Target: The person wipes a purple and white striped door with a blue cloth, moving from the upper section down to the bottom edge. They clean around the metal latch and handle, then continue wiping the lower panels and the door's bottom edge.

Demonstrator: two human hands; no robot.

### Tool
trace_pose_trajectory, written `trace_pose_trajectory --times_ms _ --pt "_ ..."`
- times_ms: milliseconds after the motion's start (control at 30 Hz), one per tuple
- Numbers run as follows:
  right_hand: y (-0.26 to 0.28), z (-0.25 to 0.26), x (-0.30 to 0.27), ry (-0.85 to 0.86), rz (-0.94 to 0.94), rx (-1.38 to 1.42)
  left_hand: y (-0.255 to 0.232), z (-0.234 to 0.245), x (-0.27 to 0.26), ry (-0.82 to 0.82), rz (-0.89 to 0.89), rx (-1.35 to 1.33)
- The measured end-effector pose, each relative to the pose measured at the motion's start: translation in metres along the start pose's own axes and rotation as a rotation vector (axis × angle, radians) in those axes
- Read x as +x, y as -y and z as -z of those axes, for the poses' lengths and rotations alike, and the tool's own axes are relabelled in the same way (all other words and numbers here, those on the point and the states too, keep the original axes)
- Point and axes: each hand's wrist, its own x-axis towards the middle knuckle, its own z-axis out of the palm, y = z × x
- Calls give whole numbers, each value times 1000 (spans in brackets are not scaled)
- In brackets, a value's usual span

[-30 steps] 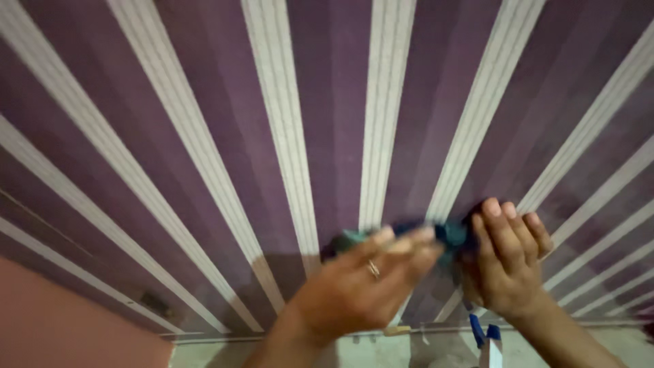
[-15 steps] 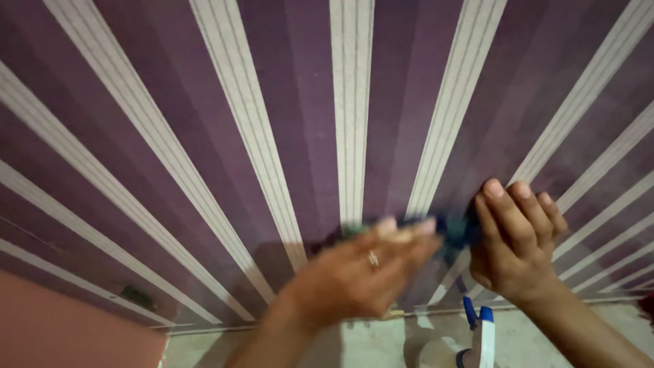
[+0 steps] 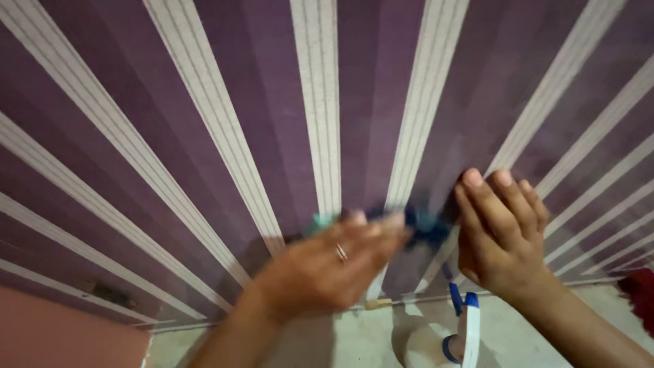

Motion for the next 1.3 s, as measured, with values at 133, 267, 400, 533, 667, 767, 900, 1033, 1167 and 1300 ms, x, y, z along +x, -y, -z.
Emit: trace_pose_trajectory --times_ms 133,267,400,533,667,767,900,1033,1167,1300 --pt "18 -7 -1 8 -110 16 4 -2 -6 -109 163 27" --pt "23 -1 8 -10 -98 -5 -30 -13 -53 166 -135 -304" --pt "14 8 6 26 -44 -33 -25 0 -66 269 -260 -275" --pt "14 5 2 15 -14 -40 17 21 -13 72 -174 -5" --pt "27 -4 -1 0 -116 8 22 32 5 -60 136 -180" --pt "33 -2 1 7 -143 33 -15 -1 -1 -26 -4 -185" --pt "24 2 -1 20 -93 0 -49 -15 -30 107 -137 -310" --pt "10 4 -3 7 18 -49 -23 -4 -2 45 -88 -122" --pt "20 -1 -1 0 -46 -14 23 30 18 -101 161 53" --pt "35 9 10 17 -128 111 25 31 12 -94 39 -13"
